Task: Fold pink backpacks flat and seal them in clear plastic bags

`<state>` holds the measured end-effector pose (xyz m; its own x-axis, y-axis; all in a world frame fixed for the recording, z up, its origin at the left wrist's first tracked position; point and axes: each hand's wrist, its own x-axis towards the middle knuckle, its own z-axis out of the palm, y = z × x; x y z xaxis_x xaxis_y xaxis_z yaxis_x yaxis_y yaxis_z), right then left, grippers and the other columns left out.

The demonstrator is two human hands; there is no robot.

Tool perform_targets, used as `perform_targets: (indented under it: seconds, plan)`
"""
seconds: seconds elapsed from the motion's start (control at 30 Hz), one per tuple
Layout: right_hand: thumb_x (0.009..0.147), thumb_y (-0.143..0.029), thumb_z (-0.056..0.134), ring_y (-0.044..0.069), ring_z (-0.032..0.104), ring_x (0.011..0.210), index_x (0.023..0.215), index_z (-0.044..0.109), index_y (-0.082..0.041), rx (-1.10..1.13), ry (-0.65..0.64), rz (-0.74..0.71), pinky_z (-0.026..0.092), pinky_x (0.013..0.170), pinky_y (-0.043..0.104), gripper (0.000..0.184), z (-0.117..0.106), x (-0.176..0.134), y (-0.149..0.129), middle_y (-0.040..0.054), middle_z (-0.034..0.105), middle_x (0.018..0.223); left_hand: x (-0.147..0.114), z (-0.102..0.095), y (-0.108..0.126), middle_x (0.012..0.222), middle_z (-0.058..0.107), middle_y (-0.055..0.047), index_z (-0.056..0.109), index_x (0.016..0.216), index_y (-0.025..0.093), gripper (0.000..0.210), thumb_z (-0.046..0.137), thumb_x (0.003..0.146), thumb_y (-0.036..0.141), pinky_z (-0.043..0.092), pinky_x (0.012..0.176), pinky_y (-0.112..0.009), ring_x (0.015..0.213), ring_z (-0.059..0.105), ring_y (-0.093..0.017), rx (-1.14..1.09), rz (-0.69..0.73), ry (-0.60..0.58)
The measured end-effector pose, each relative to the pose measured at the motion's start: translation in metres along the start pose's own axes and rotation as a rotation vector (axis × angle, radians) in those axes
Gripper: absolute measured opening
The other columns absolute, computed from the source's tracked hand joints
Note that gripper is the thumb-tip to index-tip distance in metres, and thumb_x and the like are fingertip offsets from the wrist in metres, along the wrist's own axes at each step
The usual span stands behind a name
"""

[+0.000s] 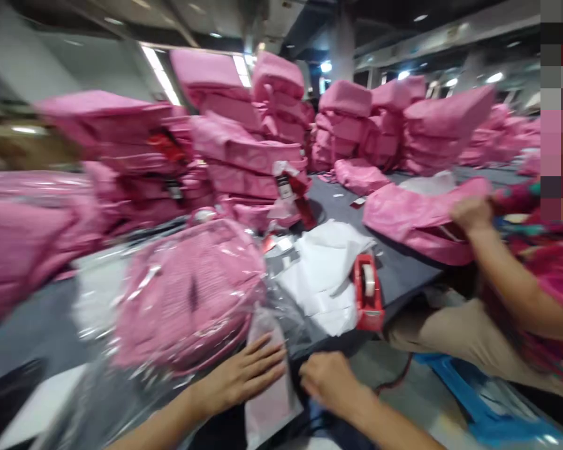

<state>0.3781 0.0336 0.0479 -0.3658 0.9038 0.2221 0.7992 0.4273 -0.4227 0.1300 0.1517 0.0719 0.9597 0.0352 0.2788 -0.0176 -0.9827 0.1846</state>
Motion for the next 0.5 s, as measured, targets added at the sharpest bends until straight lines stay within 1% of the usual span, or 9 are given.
perform_targets:
  seconds: [0.07,0.1,0.17,0.2,0.27,0.33,0.37,0.43,0.5]
  plan:
    - [0.095,-0.014,0.055,0.023,0.068,0.105,0.126,0.067,-0.021,-0.069,0.190,0.007,0.057,0.092,0.037,0.035,-0.006,0.032,0.009,0.0117,0.072,0.114,0.005,-0.004,0.003,0.138,0.066,-0.011,0.058,0.143,0.032,0.048,0.055,0.099,0.013,0.029,0.124,-0.052,0.138,0.055,-0.025,-0.114,-0.103,0.028]
    - [0.092,-0.012,0.056,0.027,0.063,0.120,0.139,0.060,-0.022,-0.121,0.278,0.009,0.053,0.101,0.043,0.047,-0.006,0.051,0.011,0.0146,0.066,0.130,0.006,-0.005,0.005,0.136,0.067,-0.012,0.062,0.139,0.031,0.044,0.056,0.099,0.015,0.029,0.124,-0.051,0.137,0.056,-0.026,-0.165,-0.150,0.040]
    - [0.087,-0.006,0.059,0.031,0.057,0.129,0.147,0.053,-0.026,-0.208,0.354,-0.008,0.049,0.106,0.049,0.064,-0.002,0.089,0.014,0.0160,0.059,0.141,0.005,-0.006,0.010,0.134,0.069,-0.013,0.067,0.134,0.030,0.037,0.053,0.101,0.018,0.030,0.124,-0.051,0.136,0.057,-0.026,-0.266,-0.243,0.055]
    - [0.085,-0.004,0.058,0.029,0.062,0.122,0.146,0.054,-0.027,-0.218,0.346,-0.011,0.052,0.101,0.045,0.065,0.001,0.107,0.016,0.0154,0.063,0.135,0.004,-0.007,0.012,0.134,0.069,-0.013,0.068,0.132,0.030,0.036,0.051,0.102,0.019,0.030,0.124,-0.051,0.136,0.057,-0.026,-0.314,-0.285,0.066]
    - [0.087,-0.003,0.053,0.022,0.070,0.099,0.138,0.061,-0.023,-0.127,0.331,-0.017,0.057,0.086,0.032,0.055,0.004,0.139,0.022,0.0112,0.072,0.111,0.002,-0.008,0.017,0.135,0.069,-0.013,0.069,0.131,0.028,0.035,0.048,0.104,0.023,0.032,0.123,-0.051,0.136,0.057,-0.026,-0.386,-0.337,0.123]
    - [0.092,-0.007,0.046,0.018,0.070,0.080,0.126,0.066,-0.019,0.055,0.391,-0.045,0.055,0.073,0.024,0.041,-0.003,0.164,0.030,0.0060,0.073,0.091,0.004,-0.009,0.016,0.137,0.068,-0.014,0.066,0.136,0.023,0.036,0.050,0.104,0.028,0.042,0.118,-0.046,0.132,0.061,-0.026,-0.408,-0.383,0.251]
    - [0.095,-0.009,0.043,0.017,0.070,0.075,0.120,0.067,-0.018,0.136,0.447,-0.063,0.055,0.070,0.023,0.037,-0.010,0.173,0.033,0.0049,0.072,0.086,0.009,-0.010,0.012,0.134,0.070,-0.014,0.065,0.136,0.021,0.038,0.050,0.104,0.031,0.049,0.111,-0.042,0.124,0.066,-0.026,-0.401,-0.450,0.342]
    - [0.098,-0.013,0.037,0.015,0.068,0.067,0.113,0.069,-0.018,0.205,0.560,-0.083,0.053,0.065,0.023,0.035,-0.028,0.183,0.037,0.0052,0.072,0.086,0.027,-0.017,-0.001,0.120,0.076,-0.011,0.069,0.127,0.017,0.036,0.047,0.103,0.032,0.058,0.093,-0.034,0.105,0.073,-0.025,-0.365,-0.685,0.529]
    - [0.102,-0.019,0.036,0.015,0.066,0.063,0.111,0.070,-0.017,0.132,0.617,-0.091,0.051,0.061,0.024,0.035,-0.044,0.186,0.037,0.0073,0.072,0.090,0.052,-0.028,-0.018,0.106,0.079,-0.007,0.073,0.112,0.016,0.033,0.043,0.102,0.026,0.057,0.086,-0.033,0.093,0.073,-0.024,-0.323,-0.932,0.662]
